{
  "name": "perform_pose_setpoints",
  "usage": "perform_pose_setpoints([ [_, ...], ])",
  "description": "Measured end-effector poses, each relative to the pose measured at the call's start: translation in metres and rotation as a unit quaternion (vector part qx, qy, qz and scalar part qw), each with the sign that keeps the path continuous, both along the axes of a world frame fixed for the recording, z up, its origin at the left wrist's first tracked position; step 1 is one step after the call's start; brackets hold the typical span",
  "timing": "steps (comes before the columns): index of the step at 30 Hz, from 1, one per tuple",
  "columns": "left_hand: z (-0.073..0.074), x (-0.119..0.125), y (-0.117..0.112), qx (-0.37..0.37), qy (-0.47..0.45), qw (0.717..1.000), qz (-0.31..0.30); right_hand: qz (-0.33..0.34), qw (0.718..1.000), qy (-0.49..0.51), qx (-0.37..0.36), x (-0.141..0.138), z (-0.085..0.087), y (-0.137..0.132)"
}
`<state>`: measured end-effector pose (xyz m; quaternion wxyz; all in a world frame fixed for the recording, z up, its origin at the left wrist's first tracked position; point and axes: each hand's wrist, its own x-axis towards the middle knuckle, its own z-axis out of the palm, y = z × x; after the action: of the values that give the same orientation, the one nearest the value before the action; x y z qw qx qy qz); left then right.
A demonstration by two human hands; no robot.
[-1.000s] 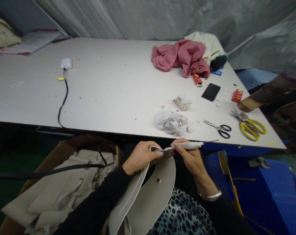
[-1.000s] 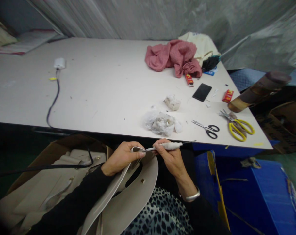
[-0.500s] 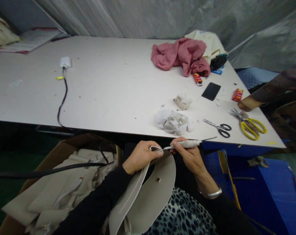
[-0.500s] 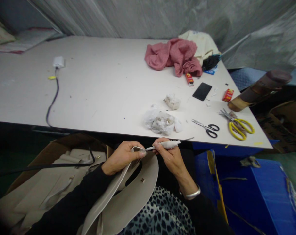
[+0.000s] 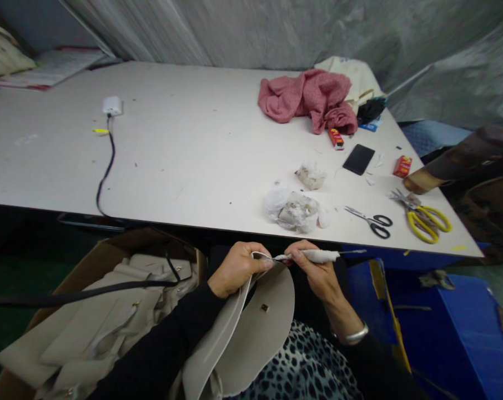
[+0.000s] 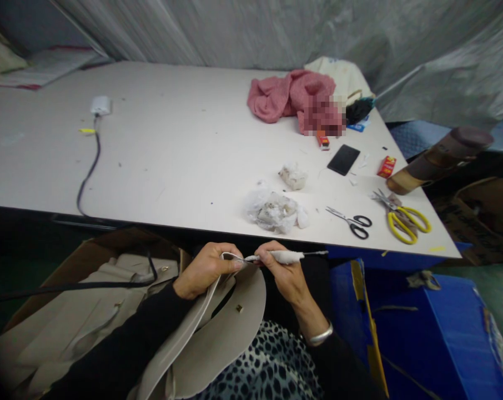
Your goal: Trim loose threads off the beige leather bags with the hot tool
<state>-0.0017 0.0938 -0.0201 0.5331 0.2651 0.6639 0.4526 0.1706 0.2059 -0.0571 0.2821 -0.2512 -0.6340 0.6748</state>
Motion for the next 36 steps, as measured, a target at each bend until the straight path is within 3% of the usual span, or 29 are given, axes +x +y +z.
perform_pose_setpoints([
  [4, -0.005, -0.002, -0.002, 0.005, -0.015, 0.999, 0.035, -0.103, 0.991, 0.063, -0.061, -0.003, -0.015, -0.007],
  [9, -0.002, -0.008, -0.002, 0.012, 0.021, 0.999, 0.047, -0.259, 0.961, 0.018, 0.093, -0.008, -0.003, 0.024],
  [11, 0.0, -0.011, -0.002, 0.008, 0.043, 0.998, 0.038, -0.283, 0.95, 0.008, 0.134, -0.009, 0.0, 0.038],
  [15, 0.002, -0.016, -0.004, 0.003, 0.038, 0.999, 0.016, -0.279, 0.946, -0.01, 0.166, -0.01, -0.005, 0.054],
  [22, 0.0, -0.017, -0.003, -0.006, 0.011, 1.0, 0.01, -0.256, 0.945, -0.016, 0.203, -0.008, -0.016, 0.059],
  [31, -0.001, -0.016, -0.003, -0.01, -0.003, 1.0, 0.002, -0.209, 0.903, -0.074, 0.368, -0.013, -0.01, 0.065],
  [34, -0.001, -0.016, -0.002, -0.013, -0.01, 1.0, 0.003, -0.23, 0.902, -0.052, 0.363, -0.01, -0.006, 0.06],
  [36, -0.002, -0.016, -0.002, -0.013, -0.02, 1.0, 0.006, -0.24, 0.922, -0.027, 0.303, -0.007, -0.001, 0.05],
])
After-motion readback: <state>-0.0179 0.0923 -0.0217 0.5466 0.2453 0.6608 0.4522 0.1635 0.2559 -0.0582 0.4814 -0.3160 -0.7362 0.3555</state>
